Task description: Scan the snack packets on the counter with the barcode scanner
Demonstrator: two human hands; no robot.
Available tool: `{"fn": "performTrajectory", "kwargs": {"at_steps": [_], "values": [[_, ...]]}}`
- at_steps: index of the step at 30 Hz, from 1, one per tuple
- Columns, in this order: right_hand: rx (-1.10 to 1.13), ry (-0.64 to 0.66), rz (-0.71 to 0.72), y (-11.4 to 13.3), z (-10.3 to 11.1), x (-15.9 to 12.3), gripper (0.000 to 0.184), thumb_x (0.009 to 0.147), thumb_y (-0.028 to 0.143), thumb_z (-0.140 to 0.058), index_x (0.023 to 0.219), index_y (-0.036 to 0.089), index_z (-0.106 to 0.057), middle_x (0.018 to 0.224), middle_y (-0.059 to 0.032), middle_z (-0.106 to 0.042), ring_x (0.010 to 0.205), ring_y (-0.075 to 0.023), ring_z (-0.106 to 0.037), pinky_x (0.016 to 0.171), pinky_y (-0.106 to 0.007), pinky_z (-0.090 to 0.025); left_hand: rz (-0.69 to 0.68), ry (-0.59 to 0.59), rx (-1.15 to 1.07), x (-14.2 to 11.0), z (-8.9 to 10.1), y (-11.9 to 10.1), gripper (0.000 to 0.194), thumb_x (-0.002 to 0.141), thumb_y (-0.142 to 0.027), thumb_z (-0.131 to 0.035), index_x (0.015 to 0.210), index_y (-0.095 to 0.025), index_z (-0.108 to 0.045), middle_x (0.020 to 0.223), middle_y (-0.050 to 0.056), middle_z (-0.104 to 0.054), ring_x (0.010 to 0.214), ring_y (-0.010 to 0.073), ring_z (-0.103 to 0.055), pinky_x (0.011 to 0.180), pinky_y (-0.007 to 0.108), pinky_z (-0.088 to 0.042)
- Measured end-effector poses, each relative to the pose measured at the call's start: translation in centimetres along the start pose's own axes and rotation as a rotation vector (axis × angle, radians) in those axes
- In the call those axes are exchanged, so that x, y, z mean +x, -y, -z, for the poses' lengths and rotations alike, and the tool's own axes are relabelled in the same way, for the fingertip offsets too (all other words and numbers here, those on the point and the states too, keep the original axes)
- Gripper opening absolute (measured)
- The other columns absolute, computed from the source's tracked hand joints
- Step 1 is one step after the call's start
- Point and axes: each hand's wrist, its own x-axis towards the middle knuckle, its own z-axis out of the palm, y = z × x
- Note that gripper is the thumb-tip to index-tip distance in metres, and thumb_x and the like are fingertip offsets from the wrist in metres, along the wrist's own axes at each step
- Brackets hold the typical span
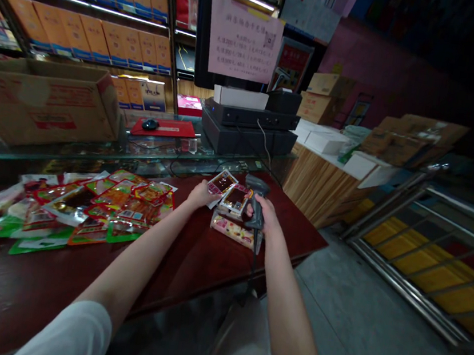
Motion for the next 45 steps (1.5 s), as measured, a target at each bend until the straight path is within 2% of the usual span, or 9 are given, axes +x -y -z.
{"fn": "performTrajectory", "kwargs": {"at_steps": [7, 13, 20, 25, 31, 36, 38, 41, 45], "values": [[-0.092, 0.053, -0.012, 1.7, -1.6, -1.1, 0.042, 0.074, 0.053, -0.067, 0.092, 0.014, -0.063, 0.045, 0.0041, -0.053, 0.038, -0.0104, -0.048, 0.040, -0.022, -0.037, -0.158, -0.188, -0.264, -3.5, 3.9, 2.9, 0.029, 0.071, -0.028, -0.065, 0.094, -0.021, -0.049, 0.089, 0.001, -0.068, 0.084, 0.0202, -0.065, 0.075, 0.031, -0.050], [-0.210, 0.174, -0.079, 2.1, -6.9, -1.4, 0.036, 0.073, 0.039, -0.073, 0.099, 0.022, -0.055, 0.062, 0.0046, -0.063, 0.046, -0.0119, -0.055, 0.043, -0.022, -0.044, -0.162, -0.266, -0.338, -7.3, 8.4, 6.8, 0.035, 0.065, -0.032, -0.065, 0.095, -0.020, -0.051, 0.084, -0.001, -0.063, 0.081, 0.0202, -0.063, 0.077, 0.033, -0.050], [-0.145, 0.262, -0.058, -1.3, -12.7, 0.6, 0.033, 0.074, 0.037, -0.071, 0.095, 0.021, -0.053, 0.078, 0.0024, -0.066, 0.046, -0.0075, -0.051, 0.039, -0.020, -0.041, -0.040, -0.271, -0.333, -8.6, 9.1, 11.3, 0.044, 0.062, -0.032, -0.065, 0.103, -0.018, -0.055, 0.092, 0.004, -0.067, 0.085, 0.0231, -0.065, 0.077, 0.035, -0.051], [-0.136, 0.249, -0.059, -1.9, -13.7, 0.5, 0.034, 0.071, 0.038, -0.072, 0.092, 0.022, -0.049, 0.084, 0.0039, -0.065, 0.045, -0.0065, -0.050, 0.038, -0.020, -0.041, -0.061, -0.238, -0.268, -9.4, 9.5, 10.9, 0.044, 0.066, -0.032, -0.062, 0.107, -0.016, -0.057, 0.098, 0.007, -0.070, 0.088, 0.0241, -0.067, 0.077, 0.034, -0.051], [-0.198, 0.159, -0.032, 1.1, -10.6, 0.2, 0.029, 0.075, 0.038, -0.069, 0.093, 0.021, -0.056, 0.061, 0.0040, -0.062, 0.044, -0.0096, -0.051, 0.041, -0.021, -0.041, 0.070, -0.197, 0.262, -11.0, 11.4, 9.9, 0.049, 0.075, -0.035, -0.058, 0.120, -0.015, -0.055, 0.099, 0.016, -0.071, 0.097, 0.0345, -0.067, 0.082, 0.043, -0.050], [-0.248, -0.052, 0.077, 3.8, -4.6, 0.5, 0.032, 0.068, 0.035, -0.072, 0.092, 0.019, -0.058, 0.079, -0.0018, -0.073, 0.047, -0.0117, -0.059, 0.046, -0.024, -0.046, 0.046, -0.460, 0.641, -10.9, 11.3, 9.9, 0.044, 0.075, -0.022, -0.055, 0.117, -0.008, -0.060, 0.134, 0.030, -0.053, 0.131, 0.0485, -0.042, 0.103, 0.066, -0.029], [-0.249, -0.134, 0.098, 3.9, -2.2, 0.6, 0.028, 0.068, 0.034, -0.071, 0.089, 0.017, -0.061, 0.079, -0.0041, -0.074, 0.051, -0.0123, -0.061, 0.047, -0.023, -0.046, -0.051, -0.433, 0.593, -9.8, 10.1, 8.6, 0.039, 0.079, -0.021, -0.052, 0.115, -0.010, -0.061, 0.137, 0.027, -0.051, 0.134, 0.0444, -0.041, 0.107, 0.063, -0.027], [-0.210, -0.241, 0.065, 3.1, 0.1, 0.8, 0.023, 0.070, 0.034, -0.066, 0.083, 0.015, -0.065, 0.075, -0.0063, -0.074, 0.054, -0.0135, -0.063, 0.043, -0.021, -0.042, -0.179, -0.181, 0.345, -7.0, 7.2, 5.1, 0.038, 0.087, -0.035, -0.048, 0.115, -0.011, -0.060, 0.119, 0.023, -0.063, 0.117, 0.0343, -0.059, 0.101, 0.046, -0.041], [-0.153, -0.332, 0.043, 1.5, 0.4, 1.3, 0.022, 0.068, 0.032, -0.065, 0.080, 0.014, -0.068, 0.072, -0.0068, -0.074, 0.053, -0.0133, -0.062, 0.042, -0.021, -0.039, -0.173, -0.034, 0.150, -2.7, 2.4, 0.5, 0.050, 0.083, -0.046, -0.057, 0.119, -0.011, -0.057, 0.120, 0.020, -0.064, 0.113, 0.0285, -0.062, 0.094, 0.034, -0.045]]}}
